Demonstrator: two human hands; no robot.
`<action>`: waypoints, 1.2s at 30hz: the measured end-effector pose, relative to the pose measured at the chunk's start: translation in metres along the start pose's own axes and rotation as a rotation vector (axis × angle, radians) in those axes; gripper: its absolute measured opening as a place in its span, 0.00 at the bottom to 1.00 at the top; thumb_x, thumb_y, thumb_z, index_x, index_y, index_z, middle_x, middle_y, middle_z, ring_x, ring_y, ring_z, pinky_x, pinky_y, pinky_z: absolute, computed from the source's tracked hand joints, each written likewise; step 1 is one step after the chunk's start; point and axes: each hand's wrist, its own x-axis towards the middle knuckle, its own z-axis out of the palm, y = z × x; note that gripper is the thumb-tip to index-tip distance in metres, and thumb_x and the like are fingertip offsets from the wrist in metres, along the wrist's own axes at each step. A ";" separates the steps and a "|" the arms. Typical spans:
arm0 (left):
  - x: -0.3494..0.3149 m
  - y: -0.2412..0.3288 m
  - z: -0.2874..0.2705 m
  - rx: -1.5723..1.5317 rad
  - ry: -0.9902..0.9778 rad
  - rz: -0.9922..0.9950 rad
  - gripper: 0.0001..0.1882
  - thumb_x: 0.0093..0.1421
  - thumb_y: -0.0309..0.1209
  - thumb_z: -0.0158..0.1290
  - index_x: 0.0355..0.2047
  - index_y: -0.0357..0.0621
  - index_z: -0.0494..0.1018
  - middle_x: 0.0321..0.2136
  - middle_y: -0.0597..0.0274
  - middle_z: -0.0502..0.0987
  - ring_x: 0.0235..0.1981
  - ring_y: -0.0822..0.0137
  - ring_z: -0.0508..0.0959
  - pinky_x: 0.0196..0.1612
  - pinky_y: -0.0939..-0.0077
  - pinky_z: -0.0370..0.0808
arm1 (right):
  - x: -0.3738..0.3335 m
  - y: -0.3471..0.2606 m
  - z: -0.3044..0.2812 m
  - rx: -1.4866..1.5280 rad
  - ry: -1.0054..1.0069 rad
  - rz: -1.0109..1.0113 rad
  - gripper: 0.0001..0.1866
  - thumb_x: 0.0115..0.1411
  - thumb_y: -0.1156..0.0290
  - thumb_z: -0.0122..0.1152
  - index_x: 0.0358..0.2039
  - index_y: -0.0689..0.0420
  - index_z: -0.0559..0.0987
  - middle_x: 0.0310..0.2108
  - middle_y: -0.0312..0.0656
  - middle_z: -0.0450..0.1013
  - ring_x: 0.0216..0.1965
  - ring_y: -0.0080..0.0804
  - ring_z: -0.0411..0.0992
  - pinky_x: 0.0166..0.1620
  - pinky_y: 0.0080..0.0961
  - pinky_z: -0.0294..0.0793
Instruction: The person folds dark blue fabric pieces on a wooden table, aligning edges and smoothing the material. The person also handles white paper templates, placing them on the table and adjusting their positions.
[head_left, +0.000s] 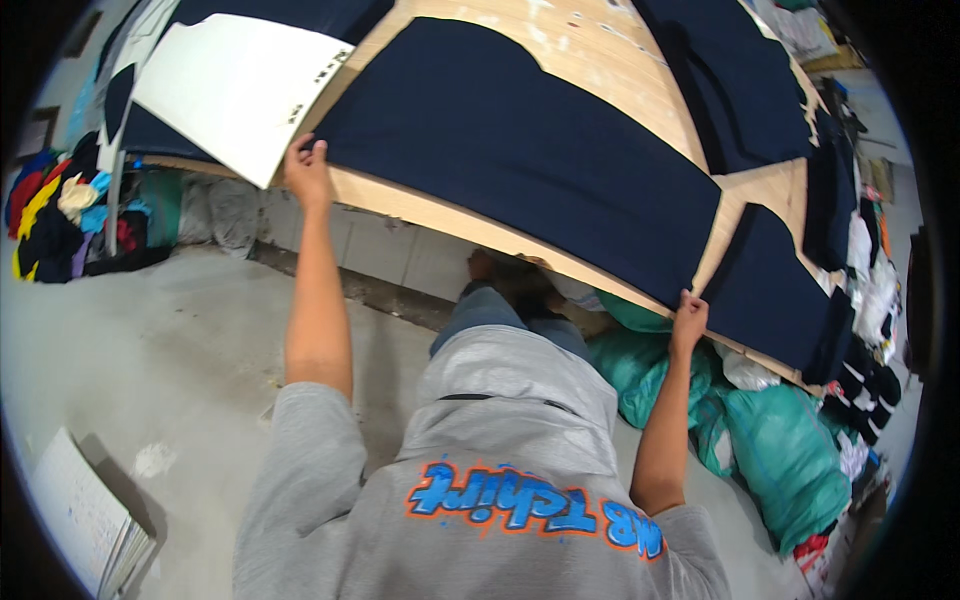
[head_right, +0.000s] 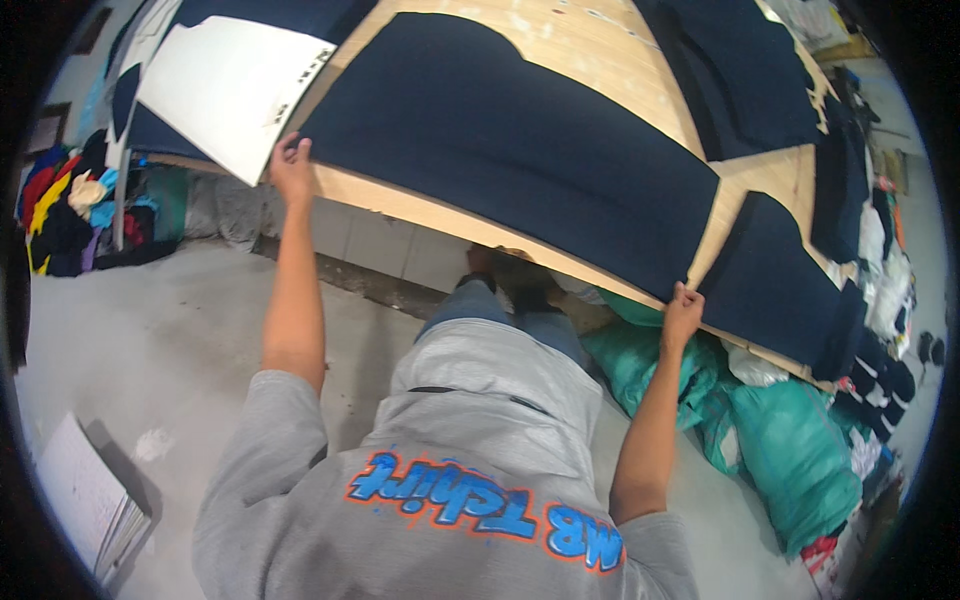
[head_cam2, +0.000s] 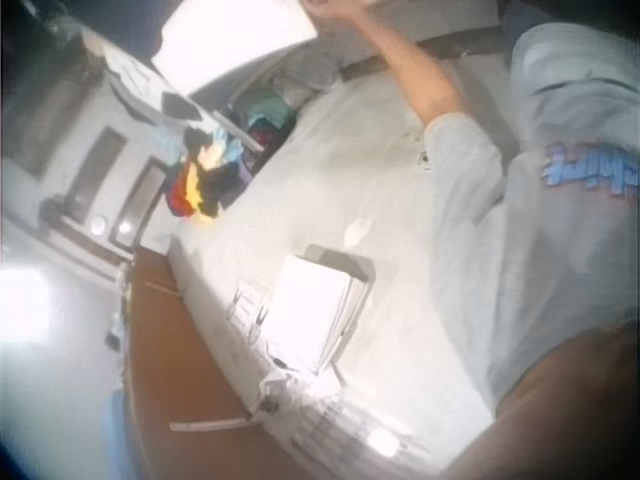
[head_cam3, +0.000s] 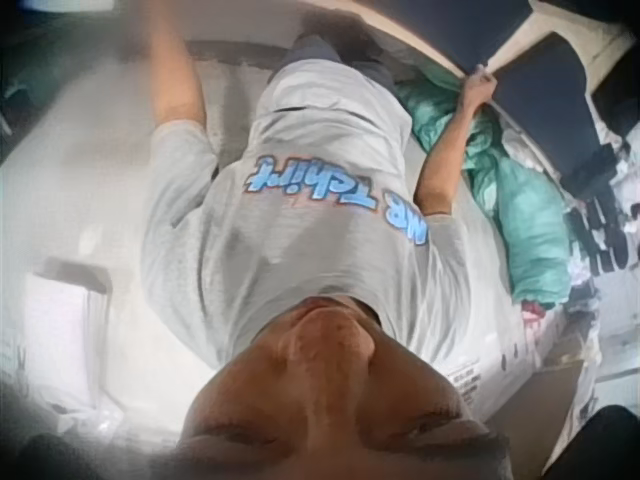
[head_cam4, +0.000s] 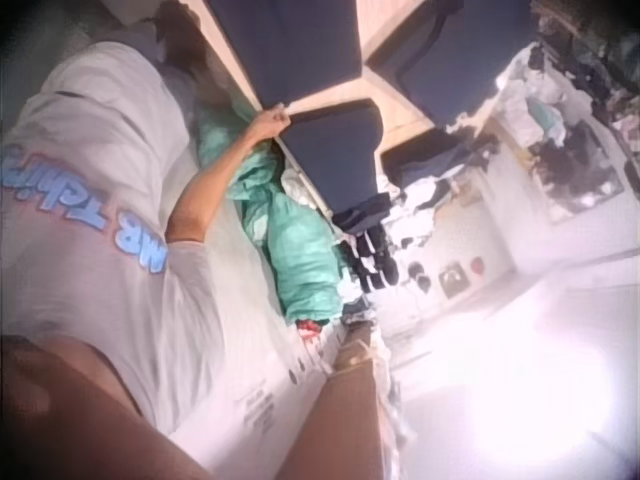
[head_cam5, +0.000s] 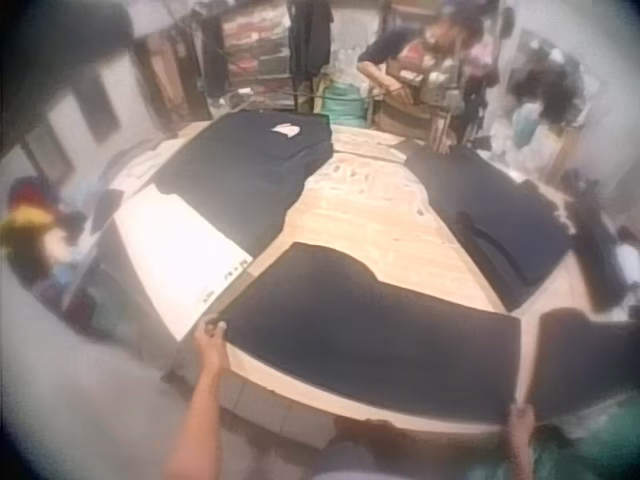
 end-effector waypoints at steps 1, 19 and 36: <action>-0.006 0.015 0.003 0.000 0.017 -0.036 0.21 0.64 0.33 0.70 0.57 0.47 0.81 0.36 0.59 0.81 0.34 0.68 0.79 0.44 0.67 0.79 | 0.001 0.000 -0.003 0.030 -0.010 0.042 0.25 0.69 0.49 0.70 0.41 0.63 0.80 0.34 0.44 0.80 0.37 0.37 0.77 0.47 0.36 0.77; -0.004 0.073 0.005 -0.017 -0.176 -0.349 0.25 0.72 0.39 0.63 0.52 0.22 0.78 0.33 0.55 0.81 0.30 0.69 0.80 0.37 0.74 0.82 | 0.033 -0.038 -0.033 0.375 -0.357 0.359 0.17 0.76 0.57 0.63 0.36 0.58 0.76 0.33 0.38 0.74 0.29 0.31 0.77 0.32 0.31 0.87; 0.156 0.257 0.056 -0.683 -0.253 -0.067 0.15 0.76 0.38 0.57 0.42 0.36 0.73 0.31 0.62 0.76 0.29 0.71 0.76 0.36 0.75 0.79 | 0.169 -0.201 -0.155 0.674 -0.143 0.003 0.16 0.76 0.58 0.62 0.46 0.61 0.81 0.30 0.33 0.74 0.22 0.22 0.70 0.26 0.19 0.70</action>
